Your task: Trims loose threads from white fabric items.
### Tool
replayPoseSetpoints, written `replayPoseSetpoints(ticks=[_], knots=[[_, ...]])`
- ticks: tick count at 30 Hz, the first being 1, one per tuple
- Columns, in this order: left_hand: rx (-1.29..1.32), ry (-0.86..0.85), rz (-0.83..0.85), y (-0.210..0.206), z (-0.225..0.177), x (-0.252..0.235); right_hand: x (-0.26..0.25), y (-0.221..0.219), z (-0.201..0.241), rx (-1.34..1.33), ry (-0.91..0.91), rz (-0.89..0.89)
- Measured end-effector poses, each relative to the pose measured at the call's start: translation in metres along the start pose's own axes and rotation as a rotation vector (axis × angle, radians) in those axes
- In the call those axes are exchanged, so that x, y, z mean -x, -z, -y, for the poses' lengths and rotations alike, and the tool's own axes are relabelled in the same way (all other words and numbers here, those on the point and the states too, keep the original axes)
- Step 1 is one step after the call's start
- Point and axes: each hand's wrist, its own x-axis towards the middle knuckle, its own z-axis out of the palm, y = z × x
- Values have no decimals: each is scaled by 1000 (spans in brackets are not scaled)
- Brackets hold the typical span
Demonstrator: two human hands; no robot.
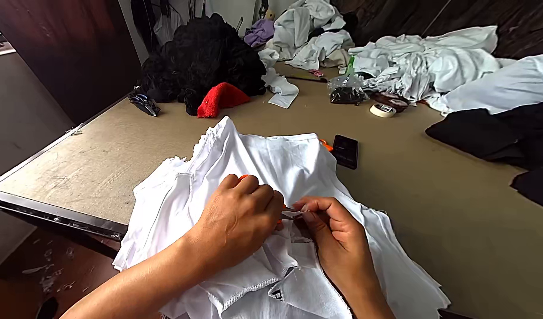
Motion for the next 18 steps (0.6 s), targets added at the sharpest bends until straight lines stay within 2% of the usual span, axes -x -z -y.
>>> replayPoseSetpoints(ticks=[8, 14, 16, 18], knots=[[-127, -114, -3, 2, -7, -11, -4, -1, 3, 108, 77, 5], [-80, -96, 19, -7, -6, -6, -2, 1, 4, 95, 104, -35], [25, -20, -31, -12, -4, 1, 3, 23, 5, 107, 117, 56], [183, 96, -112, -12, -2, 11, 9, 76, 20, 204, 116, 383]])
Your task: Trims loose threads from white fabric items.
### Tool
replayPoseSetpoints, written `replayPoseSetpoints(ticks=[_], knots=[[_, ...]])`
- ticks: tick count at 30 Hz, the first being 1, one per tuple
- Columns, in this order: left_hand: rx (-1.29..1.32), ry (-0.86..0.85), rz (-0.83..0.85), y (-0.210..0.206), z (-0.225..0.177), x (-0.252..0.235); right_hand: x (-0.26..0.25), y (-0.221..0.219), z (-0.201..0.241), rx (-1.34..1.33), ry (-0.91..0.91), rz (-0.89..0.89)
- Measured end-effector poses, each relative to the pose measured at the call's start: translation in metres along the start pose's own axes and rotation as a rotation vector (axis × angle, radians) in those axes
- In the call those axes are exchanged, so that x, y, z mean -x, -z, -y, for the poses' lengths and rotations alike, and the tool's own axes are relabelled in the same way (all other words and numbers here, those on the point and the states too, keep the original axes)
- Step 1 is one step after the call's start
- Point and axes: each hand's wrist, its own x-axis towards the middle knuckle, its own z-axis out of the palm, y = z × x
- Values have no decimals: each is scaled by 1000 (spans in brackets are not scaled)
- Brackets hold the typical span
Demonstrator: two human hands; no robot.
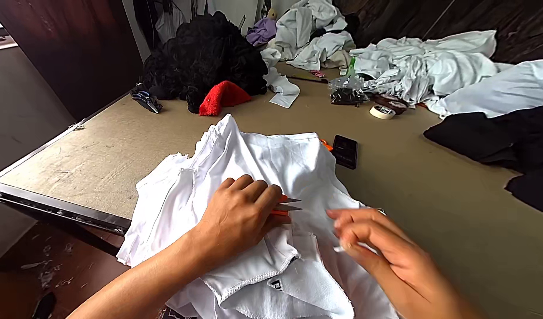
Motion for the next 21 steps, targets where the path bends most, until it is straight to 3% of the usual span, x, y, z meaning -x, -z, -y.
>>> replayPoseSetpoints(ticks=[2, 3, 4, 7, 8, 11, 14, 21], knots=[[150, 55, -85, 3, -1, 16, 11, 49, 20, -7, 0, 462], [184, 34, -109, 4, -3, 24, 9, 59, 27, -9, 8, 582], [185, 2, -110, 4, -6, 31, 5, 60, 32, -1, 5, 556], [127, -87, -34, 1, -16, 43, -24, 12, 22, 155, 30, 64], [111, -104, -21, 1, -18, 44, -38, -8, 17, 217, 54, -20], [96, -136, -25, 4, -20, 44, -69, -44, 15, 289, 74, 71], [109, -131, -40, 3, -20, 47, -76, -47, 16, 246, 66, 157], [238, 29, -7, 7, -21, 39, -51, -50, 3, 60, 13, -102]])
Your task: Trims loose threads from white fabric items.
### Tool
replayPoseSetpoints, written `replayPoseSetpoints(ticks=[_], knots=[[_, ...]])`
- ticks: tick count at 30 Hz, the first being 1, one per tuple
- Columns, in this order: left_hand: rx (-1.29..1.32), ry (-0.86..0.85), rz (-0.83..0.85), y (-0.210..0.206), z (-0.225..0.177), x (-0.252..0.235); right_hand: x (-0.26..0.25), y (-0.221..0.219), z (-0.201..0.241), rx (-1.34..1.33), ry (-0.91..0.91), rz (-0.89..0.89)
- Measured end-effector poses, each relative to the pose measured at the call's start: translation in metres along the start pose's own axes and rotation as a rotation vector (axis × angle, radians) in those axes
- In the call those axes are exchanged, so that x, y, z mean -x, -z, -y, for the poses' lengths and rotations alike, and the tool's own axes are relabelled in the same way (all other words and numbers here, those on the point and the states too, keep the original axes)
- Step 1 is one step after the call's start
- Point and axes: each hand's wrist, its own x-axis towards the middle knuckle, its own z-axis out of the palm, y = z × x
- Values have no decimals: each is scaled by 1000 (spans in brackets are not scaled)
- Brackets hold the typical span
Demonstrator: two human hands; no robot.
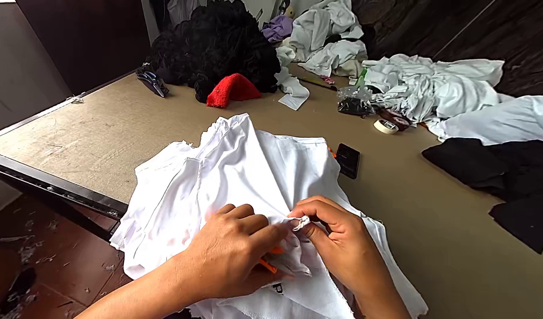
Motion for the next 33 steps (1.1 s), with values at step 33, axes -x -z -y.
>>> replayPoseSetpoints(ticks=[33], knots=[[-379, 189, 78, 14, -20, -17, 6, -1, 5, -80, -70, -10]])
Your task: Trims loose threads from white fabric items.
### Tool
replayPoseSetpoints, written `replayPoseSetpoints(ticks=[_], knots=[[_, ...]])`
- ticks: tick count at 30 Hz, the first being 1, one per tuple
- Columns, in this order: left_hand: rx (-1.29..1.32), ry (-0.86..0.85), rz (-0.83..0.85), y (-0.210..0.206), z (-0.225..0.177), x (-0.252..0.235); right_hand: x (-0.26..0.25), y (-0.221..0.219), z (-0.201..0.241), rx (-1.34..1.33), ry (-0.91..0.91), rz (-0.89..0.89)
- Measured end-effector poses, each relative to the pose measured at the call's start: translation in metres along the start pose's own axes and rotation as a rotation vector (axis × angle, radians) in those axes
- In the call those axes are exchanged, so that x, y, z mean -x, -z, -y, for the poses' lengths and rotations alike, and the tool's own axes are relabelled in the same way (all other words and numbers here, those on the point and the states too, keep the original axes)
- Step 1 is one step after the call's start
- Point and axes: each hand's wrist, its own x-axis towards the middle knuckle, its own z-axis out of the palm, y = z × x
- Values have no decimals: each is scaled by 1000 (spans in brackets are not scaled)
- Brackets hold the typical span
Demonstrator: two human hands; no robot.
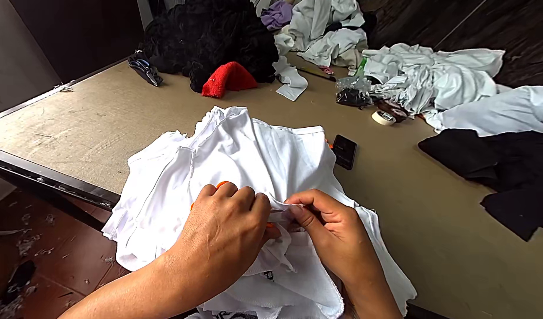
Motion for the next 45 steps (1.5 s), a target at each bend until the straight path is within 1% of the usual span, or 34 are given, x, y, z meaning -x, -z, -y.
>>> replayPoseSetpoints(ticks=[4, 7, 9, 14, 19, 22, 29, 36, 42, 45], knots=[[-45, -17, 21, -3, -4, -15, -2, 5, -2, -9, 28, -38], [-69, -43, 42, -6, -7, -23, -3, 7, -1, 58, 40, -31], [-68, -48, 53, -5, -8, -23, -3, 7, -1, 83, 28, -37], [-67, -9, 37, -4, -8, -13, -1, 3, -6, -4, 7, -66], [-84, -15, 39, -7, -12, -17, 1, 6, -1, 94, 25, -65], [-88, -34, 23, -13, -16, -21, 0, 8, -1, 104, 35, -42], [-35, -60, 16, -19, -14, -25, -4, 10, 1, 162, 46, -11], [6, -61, 5, -24, -11, -24, 2, 6, 0, 155, 29, -54], [37, -60, -47, -28, -10, -23, 4, 4, 2, 178, 31, -83], [49, -87, -26, -31, -9, -23, 3, 4, 4, 178, 23, -92]])
